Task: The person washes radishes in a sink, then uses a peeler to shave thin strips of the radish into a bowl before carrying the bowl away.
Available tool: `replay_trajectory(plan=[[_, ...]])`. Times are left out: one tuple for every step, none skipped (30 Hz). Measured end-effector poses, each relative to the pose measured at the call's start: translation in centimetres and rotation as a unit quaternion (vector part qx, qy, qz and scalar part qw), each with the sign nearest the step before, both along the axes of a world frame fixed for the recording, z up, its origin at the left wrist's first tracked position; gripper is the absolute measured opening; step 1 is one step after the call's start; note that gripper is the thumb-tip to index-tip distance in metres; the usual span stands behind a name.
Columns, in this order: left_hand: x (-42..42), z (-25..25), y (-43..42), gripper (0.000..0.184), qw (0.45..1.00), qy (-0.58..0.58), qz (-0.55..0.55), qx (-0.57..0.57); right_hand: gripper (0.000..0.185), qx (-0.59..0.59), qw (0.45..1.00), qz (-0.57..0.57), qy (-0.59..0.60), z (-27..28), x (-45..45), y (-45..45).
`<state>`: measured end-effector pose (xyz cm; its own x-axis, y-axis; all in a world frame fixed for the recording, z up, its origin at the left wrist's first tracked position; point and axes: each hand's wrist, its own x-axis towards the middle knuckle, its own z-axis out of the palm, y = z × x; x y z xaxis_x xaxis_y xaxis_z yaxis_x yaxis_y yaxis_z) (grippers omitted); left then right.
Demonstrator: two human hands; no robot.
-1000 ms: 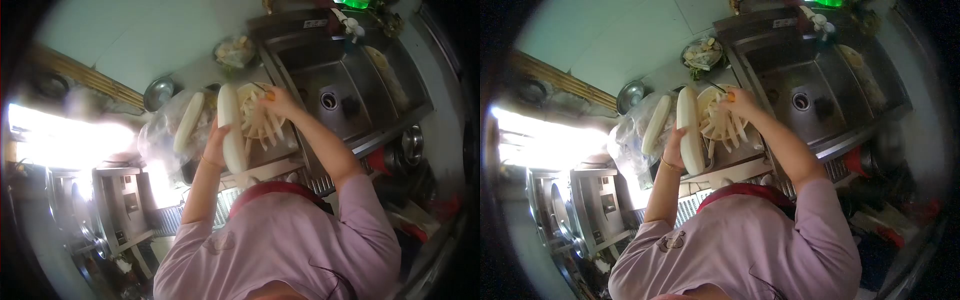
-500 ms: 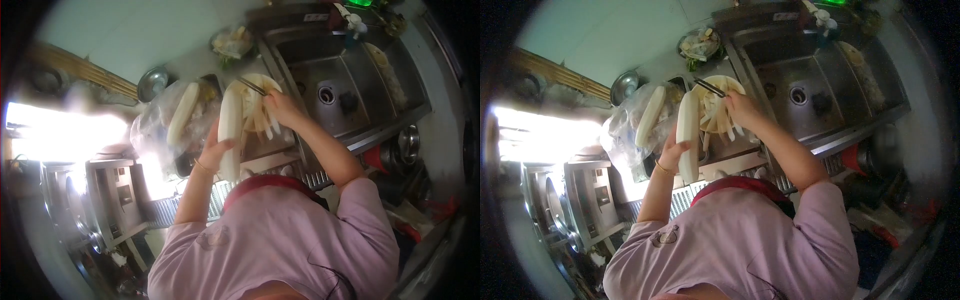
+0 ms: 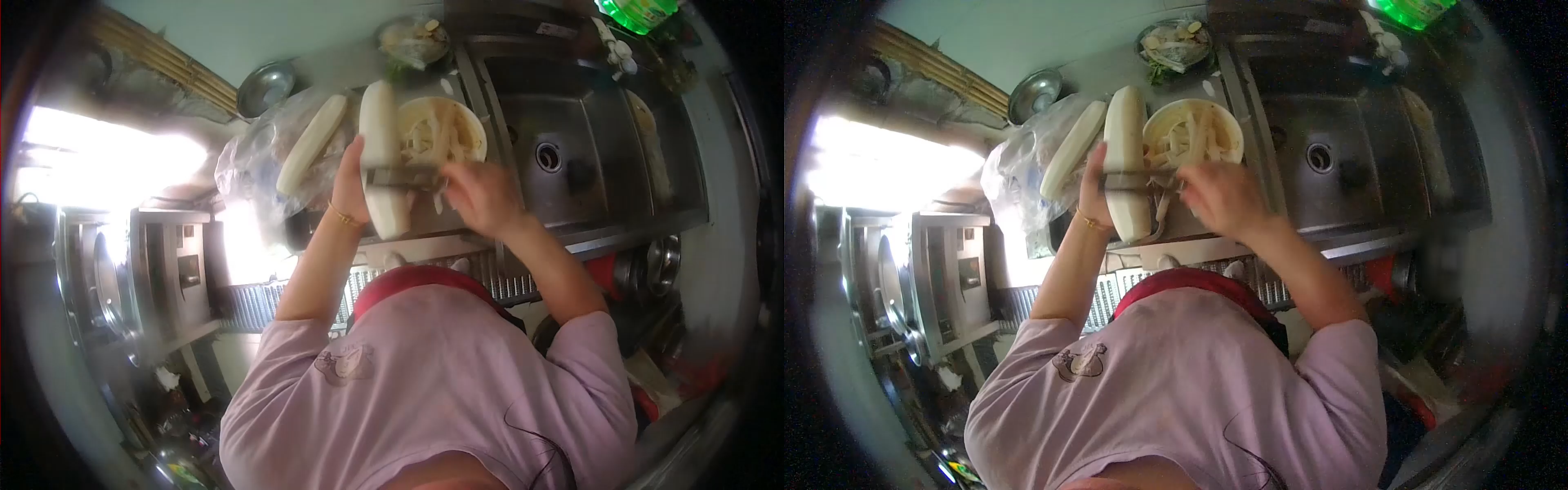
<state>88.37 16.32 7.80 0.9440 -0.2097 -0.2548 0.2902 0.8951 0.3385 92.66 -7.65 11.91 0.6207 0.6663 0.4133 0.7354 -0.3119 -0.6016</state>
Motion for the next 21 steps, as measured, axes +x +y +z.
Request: replay_trajectory(plan=[[0.5,1.0,-0.5,0.054,0.999,0.022,0.019,0.016,0.028,-0.021,0.994,0.057,-0.089,0.3,-0.8,-0.4],[0.8,1.6,-0.8,0.055,0.998,0.043,0.037,0.031,0.03,-0.024,0.993,0.071,-0.096,0.7,-1.6,-0.5],[0.9,1.4,-0.9,0.056,0.999,0.034,0.031,0.019,0.031,-0.027,0.991,0.085,-0.103,1.0,-2.3,-0.4],[0.9,1.2,-0.9,0.057,0.999,0.026,0.024,0.008,0.034,-0.029,0.989,0.098,-0.109,1.2,-2.6,-0.3],[0.8,0.9,-1.0,0.058,1.0,0.018,0.016,-0.003,0.032,-0.046,0.987,0.106,-0.114,1.1,-2.4,-0.1],[0.7,0.8,-1.2,0.059,0.999,0.03,0.014,-0.008,0.031,-0.063,0.984,0.113,-0.118,0.9,-2.0,0.1],[0.7,0.7,-1.4,0.061,0.999,0.041,0.012,-0.012,0.03,-0.08,0.982,0.119,-0.123,0.7,-1.6,0.3],[0.6,0.8,-1.6,0.062,0.999,0.051,0.009,-0.015,0.028,-0.086,0.982,0.125,-0.113,0.6,-1.2,0.5],[0.7,1.0,-1.7,0.063,0.999,0.046,0.019,-0.004,0.027,-0.092,0.982,0.131,-0.105,0.6,-0.5,0.6],[0.8,1.3,-1.7,0.064,0.999,0.041,0.029,0.007,0.026,-0.098,0.981,0.136,-0.097,0.6,0.2,0.8],[0.8,1.4,-1.7,0.064,0.998,0.036,0.038,0.018,0.024,-0.135,0.982,0.104,-0.08,0.7,1.1,1.2],[0.7,1.4,-1.4,0.062,1.0,-0.001,-0.001,0.015,0.023,-0.171,0.981,0.071,-0.06,0.7,1.9,1.6],[0.2,2.8,-2.0,0.06,0.999,0.034,-0.002,-0.006,0.022,-0.207,0.977,0.036,-0.039,0.7,2.9,1.9],[0.3,2.3,-1.7,0.06,0.999,0.025,-0.024,-0.014,0.021,-0.218,0.976,-0.001,0.018,0.7,4.4,2.2],[0.2,1.4,-1.3,0.06,0.999,0.016,-0.044,-0.024,0.021,-0.229,0.97,-0.037,0.075,0.8,6.2,2.5],[0.3,0.8,-1.4,0.059,0.998,0.028,-0.048,-0.02,0.022,-0.201,0.976,-0.062,0.048,-0.2,7.9,2.5],[0.4,0.4,-1.4,0.059,0.998,0.039,-0.054,-0.015,0.023,-0.17,0.981,-0.09,0.02,-1.5,9.6,2.5],[0.5,0.3,-1.6,0.059,0.997,0.05,-0.062,-0.009,0.024,-0.221,0.967,-0.119,0.046,-2.2,11.6,2.5],[0.4,0.6,-2.2,0.059,0.998,0.033,-0.058,0.001,0.025,-0.273,0.948,-0.149,0.073,-2.5,13.3,2.5],[0.3,1.0,-2.9,0.058,0.998,0.015,-0.055,0.011,0.025,-0.322,0.924,-0.179,0.099,-3.1,14.4,2.2],[0.4,1.3,-3.1,0.058,0.999,-0.001,-0.051,0.02,0.027,-0.272,0.933,-0.198,0.126,-4.1,14.6,2.0]])
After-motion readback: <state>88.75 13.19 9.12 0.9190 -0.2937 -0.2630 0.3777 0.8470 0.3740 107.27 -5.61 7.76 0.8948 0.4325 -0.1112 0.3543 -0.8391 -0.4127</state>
